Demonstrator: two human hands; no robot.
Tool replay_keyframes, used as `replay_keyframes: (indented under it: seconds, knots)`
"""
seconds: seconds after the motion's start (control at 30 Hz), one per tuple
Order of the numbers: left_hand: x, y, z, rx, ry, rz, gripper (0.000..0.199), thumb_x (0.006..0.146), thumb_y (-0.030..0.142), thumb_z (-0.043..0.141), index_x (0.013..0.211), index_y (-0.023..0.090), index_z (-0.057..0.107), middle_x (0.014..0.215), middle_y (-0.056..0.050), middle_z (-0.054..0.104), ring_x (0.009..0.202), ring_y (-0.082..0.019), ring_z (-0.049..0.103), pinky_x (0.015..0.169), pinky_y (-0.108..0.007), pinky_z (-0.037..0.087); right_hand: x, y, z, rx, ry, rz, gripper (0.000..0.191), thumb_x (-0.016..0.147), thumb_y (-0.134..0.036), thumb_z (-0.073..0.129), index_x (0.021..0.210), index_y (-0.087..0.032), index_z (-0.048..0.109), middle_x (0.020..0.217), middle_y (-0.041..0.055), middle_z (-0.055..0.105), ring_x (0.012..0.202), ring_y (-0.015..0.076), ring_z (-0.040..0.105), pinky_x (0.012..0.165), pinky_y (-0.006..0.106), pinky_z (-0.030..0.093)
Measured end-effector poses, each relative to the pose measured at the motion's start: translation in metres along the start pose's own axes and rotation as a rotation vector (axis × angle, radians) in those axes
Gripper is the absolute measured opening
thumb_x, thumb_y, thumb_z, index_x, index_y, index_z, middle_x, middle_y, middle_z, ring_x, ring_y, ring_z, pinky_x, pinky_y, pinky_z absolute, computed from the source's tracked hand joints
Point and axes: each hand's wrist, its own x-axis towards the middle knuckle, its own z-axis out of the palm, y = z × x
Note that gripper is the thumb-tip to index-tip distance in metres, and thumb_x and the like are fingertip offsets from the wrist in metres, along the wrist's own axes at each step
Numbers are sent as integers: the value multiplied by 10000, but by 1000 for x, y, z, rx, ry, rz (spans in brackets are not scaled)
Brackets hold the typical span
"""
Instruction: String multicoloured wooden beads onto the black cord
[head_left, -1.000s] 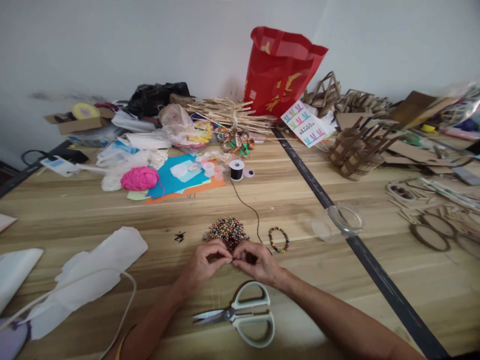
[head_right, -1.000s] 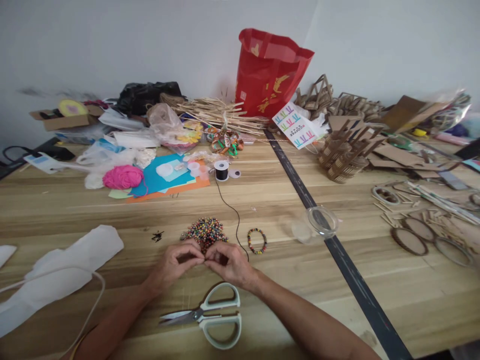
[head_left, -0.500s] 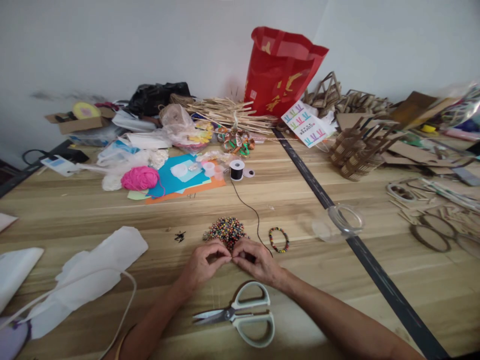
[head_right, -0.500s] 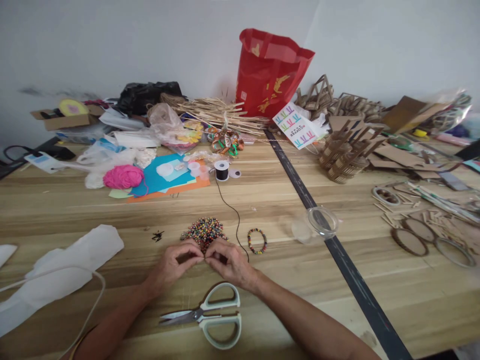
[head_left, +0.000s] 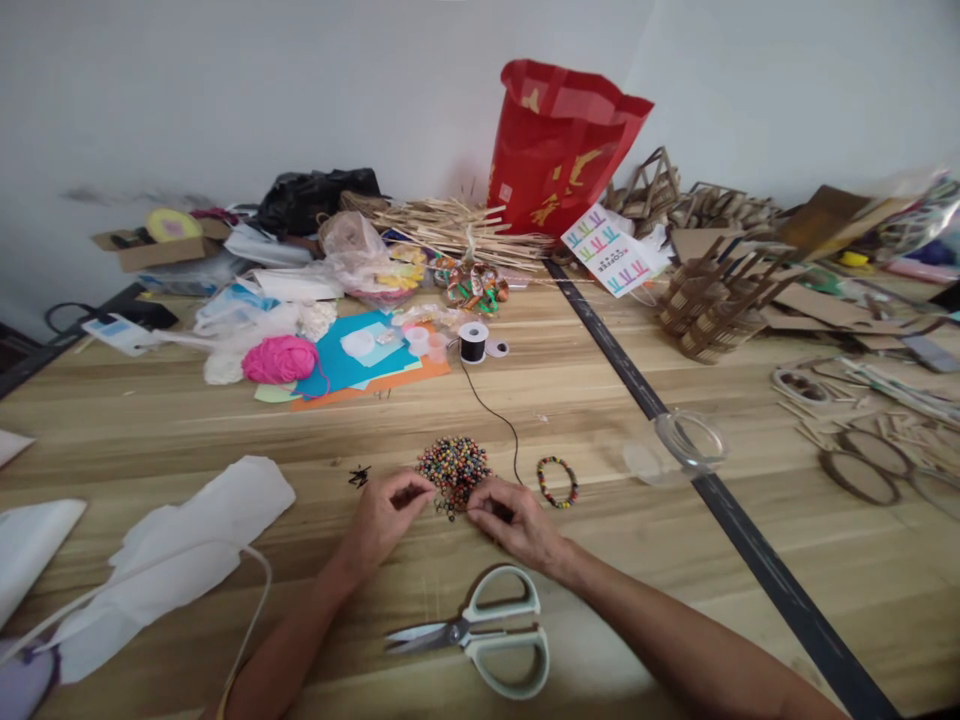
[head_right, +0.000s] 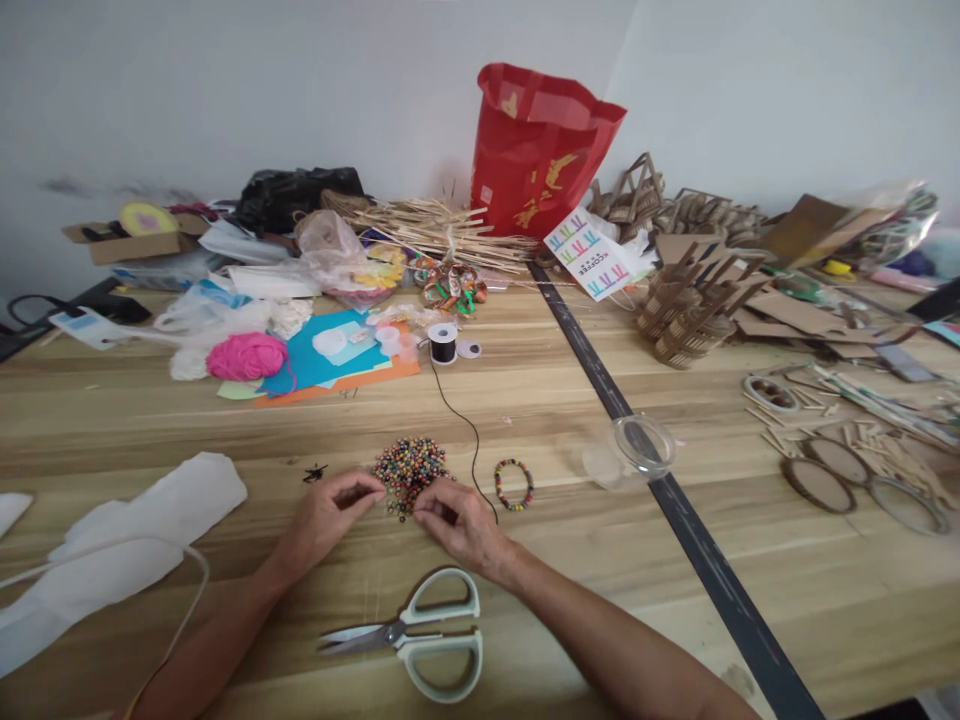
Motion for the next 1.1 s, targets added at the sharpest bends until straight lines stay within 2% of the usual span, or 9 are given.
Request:
replay_keyframes:
  seconds: [0.13,0.33,0.43,0.67,1.1]
  knots:
    - [0,1,-1,143,-65,84,102,740,175,608,668,163,679,646,-19,635,599,-144,563,571,-221,429,0,1,0,0,-1,5,145,854,-263,568,757,-164,615,701,14,579,642,124,516,591,211,397]
    - [-3,3,1,260,-149,152,105,761,125,615,744,190,696,770,-37,671,744,-179,611,694,-260,451,1,0,1,23,10,55,162,848,-281,560,748,-161,604,688,14,575,616,123,498,566,214,377]
    - [-4,1,2,288,-156,159,100,755,124,631,769,194,701,799,-40,675,765,-191,617,706,-271,452,1,-1,1,37,19,81,158,845,-273,552,749,-157,599,660,0,559,578,108,466,531,205,349]
    - [-4,-3,0,327,-180,192,124,756,114,626,818,190,702,854,-45,678,817,-191,621,756,-284,471,0,-2,1,38,21,87,151,842,-266,556,757,-151,604,668,0,566,611,108,488,554,202,363]
    - [-2,1,-1,369,-167,221,142,805,101,575,818,163,702,827,-54,673,809,-187,625,748,-284,487,1,-1,1,66,16,109,149,831,-265,556,755,-147,607,656,-3,548,565,96,442,527,200,336]
